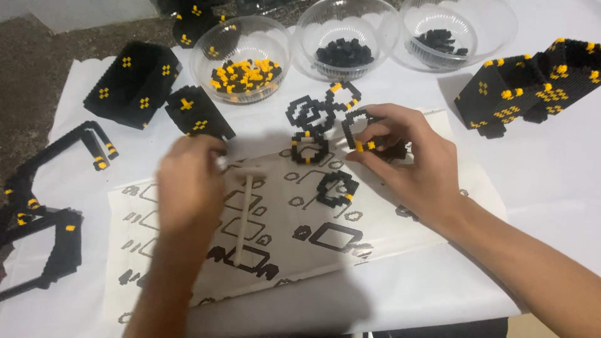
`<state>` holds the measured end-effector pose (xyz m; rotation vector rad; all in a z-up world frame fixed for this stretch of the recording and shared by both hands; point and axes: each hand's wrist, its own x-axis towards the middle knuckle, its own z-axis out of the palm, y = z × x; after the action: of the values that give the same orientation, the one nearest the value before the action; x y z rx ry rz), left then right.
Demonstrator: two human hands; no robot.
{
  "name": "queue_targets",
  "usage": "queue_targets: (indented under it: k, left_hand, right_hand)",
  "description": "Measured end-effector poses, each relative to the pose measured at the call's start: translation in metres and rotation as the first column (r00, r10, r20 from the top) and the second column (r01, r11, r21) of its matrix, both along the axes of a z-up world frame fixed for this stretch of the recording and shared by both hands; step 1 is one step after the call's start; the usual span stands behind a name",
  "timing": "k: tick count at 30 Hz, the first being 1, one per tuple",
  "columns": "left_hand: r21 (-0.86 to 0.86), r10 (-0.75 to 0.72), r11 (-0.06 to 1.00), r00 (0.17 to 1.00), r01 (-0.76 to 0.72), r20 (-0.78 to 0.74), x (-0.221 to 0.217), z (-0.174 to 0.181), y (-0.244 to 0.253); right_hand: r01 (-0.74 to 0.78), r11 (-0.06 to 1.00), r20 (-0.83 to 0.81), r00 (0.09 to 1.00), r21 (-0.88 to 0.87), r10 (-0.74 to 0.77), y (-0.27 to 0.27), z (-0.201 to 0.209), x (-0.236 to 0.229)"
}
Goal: Assembling a complex structure using small black and yellow interlocking plastic blocks while following a printed guide.
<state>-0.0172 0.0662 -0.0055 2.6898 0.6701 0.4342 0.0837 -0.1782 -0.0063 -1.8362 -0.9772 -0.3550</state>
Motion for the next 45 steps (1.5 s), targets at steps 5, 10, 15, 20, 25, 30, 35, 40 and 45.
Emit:
queue_targets:
  k: [5,10,15,20,25,30,35,40,45]
  left_hand:
    - [0.123,-0.015,0.992,0.99,-0.002,0.141,-0.016,-0.02,0.052]
    - [0.088,0.066,0.993,0.994,-0.074,0.091,-0.025,0.023,0.017]
    - [-0.64,-0.286,0.663,0.922,0.387,0.261,0.007,0.049,-0.059]
    - [-0.861,-0.329,0.313,0.896,0.401,0.298,0.031,0.034,-0.081]
    - [-0.871,-0.32,0.32,0.908,0.372,0.27,0.029,0.027,-0.082]
    - [-0.927,-0.181,0.27,0.959,0.262,0.219,0.031,0.021,-0.083]
    - [-0.911,-0.124,0.336,0.97,0.238,0.207,0.033,0.017,-0.075]
    - [-0.886,-0.173,0.355,0.952,0.298,0.251,0.033,0.01,-0.073]
    - [-0.884,-0.188,0.282,0.925,0.372,0.329,0.032,0.013,-0.075]
  right_hand:
    - [-0.017,1.0,0.0,1.0,-0.011,0.017,-0.003,-0.004,-0.001]
    - [-0.057,0.998,0.083,0.995,0.032,0.054,-0.004,-0.001,-0.006]
    - [-0.041,0.997,0.22,0.975,0.061,0.027,-0.005,-0.002,-0.008]
    - [-0.054,0.998,0.098,0.994,0.037,0.05,-0.002,-0.011,-0.009]
    - [0.008,1.0,0.067,0.998,-0.026,-0.007,0.003,-0.015,-0.01]
    - [-0.104,0.993,0.009,0.995,-0.055,0.104,0.004,-0.009,-0.007]
    - [-0.108,0.994,-0.029,0.994,0.004,0.108,-0.001,0.005,-0.003]
    - [-0.239,0.961,-0.475,0.835,0.142,0.278,0.002,0.013,0.007]
    - [0.031,0.99,-0.774,0.627,0.134,0.085,0.007,0.02,0.007]
